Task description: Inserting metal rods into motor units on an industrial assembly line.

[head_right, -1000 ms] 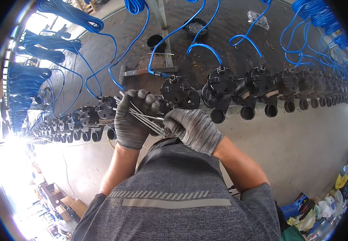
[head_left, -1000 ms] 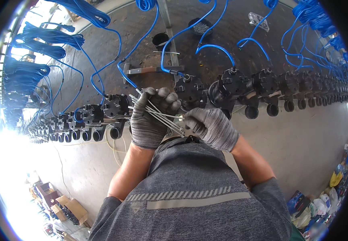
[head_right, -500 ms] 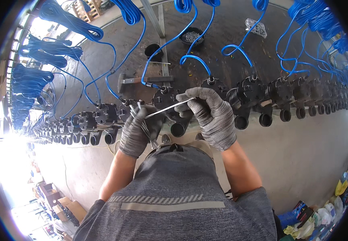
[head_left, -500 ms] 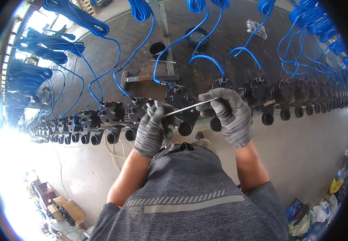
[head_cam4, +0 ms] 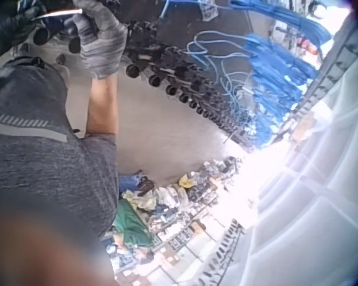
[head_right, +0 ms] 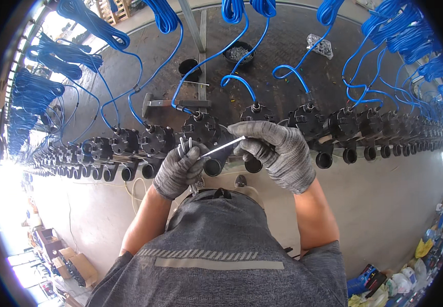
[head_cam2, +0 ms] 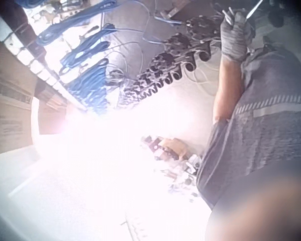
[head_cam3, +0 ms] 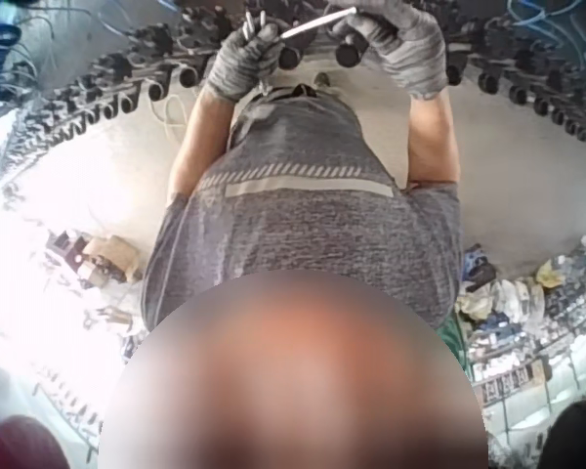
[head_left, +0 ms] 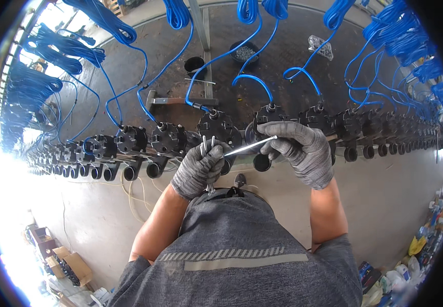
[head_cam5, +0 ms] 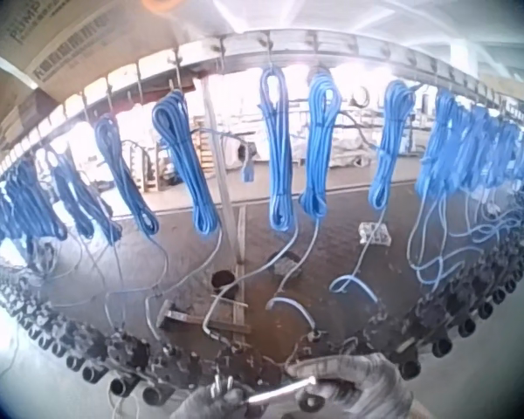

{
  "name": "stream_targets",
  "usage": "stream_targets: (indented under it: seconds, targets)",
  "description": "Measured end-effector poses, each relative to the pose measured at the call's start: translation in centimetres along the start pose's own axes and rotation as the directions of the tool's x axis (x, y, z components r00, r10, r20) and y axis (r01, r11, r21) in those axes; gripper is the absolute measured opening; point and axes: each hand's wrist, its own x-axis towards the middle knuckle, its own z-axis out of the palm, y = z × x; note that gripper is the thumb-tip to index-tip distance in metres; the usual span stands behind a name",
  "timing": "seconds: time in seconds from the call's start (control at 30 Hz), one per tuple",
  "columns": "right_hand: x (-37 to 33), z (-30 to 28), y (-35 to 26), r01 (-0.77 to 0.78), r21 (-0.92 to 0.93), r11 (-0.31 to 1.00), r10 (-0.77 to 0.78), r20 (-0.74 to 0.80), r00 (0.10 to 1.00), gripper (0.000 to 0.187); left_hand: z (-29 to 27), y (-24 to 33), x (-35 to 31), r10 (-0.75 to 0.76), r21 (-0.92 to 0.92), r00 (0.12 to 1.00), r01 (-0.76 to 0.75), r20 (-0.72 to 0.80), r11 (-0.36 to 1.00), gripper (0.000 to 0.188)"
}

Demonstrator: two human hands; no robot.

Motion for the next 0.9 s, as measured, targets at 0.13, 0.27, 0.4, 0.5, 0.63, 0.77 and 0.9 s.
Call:
stream_targets:
  seconds: [0.13,0.27,0.4,0.5,0.63,0.77,0.9]
  targets:
    - [0.3,-1.5,-0.2,0.197,-0.200,0.960,-0.184,0.079,0.980,0.028,-0.2,-0.6,0.7,0.023,-0.052,0.998,-0.020,0.061,0.998,0.031]
    - [0.7,-2.5,-0.7,0.223,-0.273,0.936,-0.191,0.142,0.971,0.030,-0.5,-0.2,0.7,-0.015,-0.135,0.989,0.035,0.144,0.990,0.032]
    - [1.4,-2.2,-1.5,0.392,-0.518,0.760,-0.321,0.224,0.920,0.031,-1.5,-0.1,1.2,0.002,-0.156,0.987,0.024,0.163,0.988,0.032]
    - [1.6,-1.4,-2.1,0.434,-0.603,0.669,-0.367,0.239,0.899,0.031,-2.4,0.4,1.5,-0.030,-0.176,0.975,0.070,0.221,0.982,0.032]
    - [2.3,-0.5,-3.6,0.464,-0.693,0.551,-0.370,0.296,0.881,0.031,-3.3,1.2,1.8,-0.063,-0.192,0.969,0.110,0.237,0.975,0.032]
    - [3.2,0.6,-5.1,0.421,-0.705,0.570,-0.306,0.292,0.906,0.030,-4.4,1.6,2.4,-0.093,-0.238,0.960,0.158,0.265,0.958,0.032]
    - [4.1,1.5,-6.2,0.420,-0.693,0.587,-0.282,0.311,0.907,0.026,-5.2,2.3,2.7,-0.094,-0.206,0.953,0.158,0.288,0.966,0.034]
